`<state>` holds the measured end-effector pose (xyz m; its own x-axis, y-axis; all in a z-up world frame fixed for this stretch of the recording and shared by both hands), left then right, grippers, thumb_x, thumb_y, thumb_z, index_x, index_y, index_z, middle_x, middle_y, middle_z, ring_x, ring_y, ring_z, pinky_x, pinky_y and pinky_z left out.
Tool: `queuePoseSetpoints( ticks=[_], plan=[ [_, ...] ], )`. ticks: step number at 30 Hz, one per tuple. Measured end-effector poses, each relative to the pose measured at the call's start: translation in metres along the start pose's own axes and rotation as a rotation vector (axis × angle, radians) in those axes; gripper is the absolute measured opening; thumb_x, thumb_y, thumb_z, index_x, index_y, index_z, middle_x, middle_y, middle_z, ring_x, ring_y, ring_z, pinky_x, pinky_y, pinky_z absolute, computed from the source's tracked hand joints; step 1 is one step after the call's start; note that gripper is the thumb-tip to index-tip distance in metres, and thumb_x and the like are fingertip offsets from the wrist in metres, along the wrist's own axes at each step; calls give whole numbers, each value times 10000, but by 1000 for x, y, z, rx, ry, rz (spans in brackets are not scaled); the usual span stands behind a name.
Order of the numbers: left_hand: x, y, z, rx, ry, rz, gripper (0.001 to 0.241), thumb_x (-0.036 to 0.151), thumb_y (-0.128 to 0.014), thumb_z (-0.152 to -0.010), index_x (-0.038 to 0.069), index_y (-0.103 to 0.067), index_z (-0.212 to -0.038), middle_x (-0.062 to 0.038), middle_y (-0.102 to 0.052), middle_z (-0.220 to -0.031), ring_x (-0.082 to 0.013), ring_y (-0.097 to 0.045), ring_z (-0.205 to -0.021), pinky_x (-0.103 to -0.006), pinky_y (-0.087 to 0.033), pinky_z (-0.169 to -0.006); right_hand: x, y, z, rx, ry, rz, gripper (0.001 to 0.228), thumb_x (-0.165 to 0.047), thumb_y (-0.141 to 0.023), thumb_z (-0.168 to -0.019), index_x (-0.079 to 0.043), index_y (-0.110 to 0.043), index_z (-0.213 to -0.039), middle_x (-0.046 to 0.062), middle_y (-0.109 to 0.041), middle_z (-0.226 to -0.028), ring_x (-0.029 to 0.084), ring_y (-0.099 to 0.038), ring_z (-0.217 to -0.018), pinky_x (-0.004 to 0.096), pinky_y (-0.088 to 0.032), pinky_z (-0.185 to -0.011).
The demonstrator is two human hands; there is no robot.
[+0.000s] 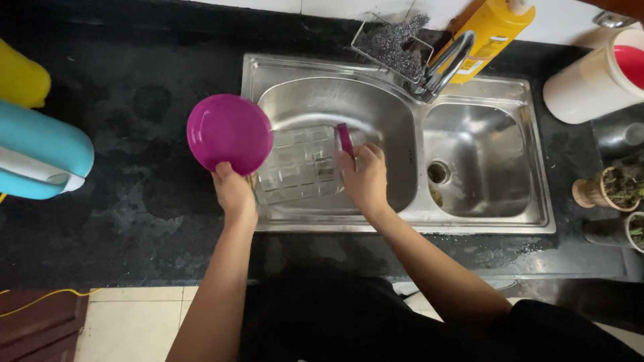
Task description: Rinsing and washing a large glass jar and a tall glass in a kitchen sink.
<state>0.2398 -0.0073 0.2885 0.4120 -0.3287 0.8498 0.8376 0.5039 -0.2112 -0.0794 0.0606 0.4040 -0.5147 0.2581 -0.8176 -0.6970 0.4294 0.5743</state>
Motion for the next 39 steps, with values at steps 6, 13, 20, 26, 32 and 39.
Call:
queuePoseSetpoints(
  ticks=[6, 13, 20, 26, 32, 39],
  plan=[
    [94, -54, 71, 111, -438, -677, 476, 407, -326, -1062, 98, -620, -1273, -299, -728, -1115, -506, -685, -1066, -571, -497, -935, 51, -16, -7, -5, -113, -63, 372, -470, -731, -982, -106, -749, -1055, 179, -729, -828, 395, -747, -887, 509, -563, -743],
    [137, -147, 147, 135, -1043, -1103, 461, 299, -479, -948, 28, -570, -1311, -226, -735, -865, -412, -750, -784, -526, -573, -676, 121, -66, -13, 63, -409, -730, 296, -332, -829, -941, -83, -712, -831, 60, -667, -748, 181, -637, -709, 326, -522, -632],
    [94, -215, 197, -43, -1356, -1125, 769, 429, -694, -779, -94, -567, -1328, -361, -715, -1108, -453, -744, -942, -501, -574, -771, 131, -100, -16, 10, -450, -1042, 313, -254, -774, -995, 49, -717, -1049, 140, -703, -872, 282, -725, -789, 479, -613, -724],
    [104, -219, 239, -47, -1492, -1099, 527, 430, -765, -713, 56, -595, -1043, -329, -702, -1226, -415, -716, -1087, -446, -559, -864, 140, -99, -19, 0, -439, -1047, 275, -236, -752, -994, 32, -736, -1052, 142, -710, -861, 293, -727, -785, 478, -607, -707],
    [98, -223, 225, -70, -1459, -1089, 540, 429, -776, -720, 55, -578, -1055, -327, -685, -1257, -424, -699, -1118, -464, -558, -881, 150, -90, -17, 8, -443, -1054, 243, -217, -731, -992, 16, -755, -1055, 144, -717, -851, 305, -728, -781, 478, -602, -690],
    [104, -193, 177, 3, -1268, -1069, 477, 412, -720, -776, 62, -610, -1080, -282, -729, -1007, -379, -720, -828, -473, -563, -709, 128, -63, -20, 9, -449, -1062, 219, -198, -710, -990, 0, -773, -1058, 145, -724, -840, 317, -730, -777, 477, -597, -674]
  ],
)
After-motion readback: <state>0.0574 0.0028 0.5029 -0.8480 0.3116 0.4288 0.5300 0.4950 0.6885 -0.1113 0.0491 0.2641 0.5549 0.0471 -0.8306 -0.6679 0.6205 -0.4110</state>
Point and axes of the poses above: each hand's wrist, its own z-axis away from the middle knuckle, its own y-axis out of the back of the hand, x = y × z, the point moved 9 cm from there along -z, towards the middle knuckle
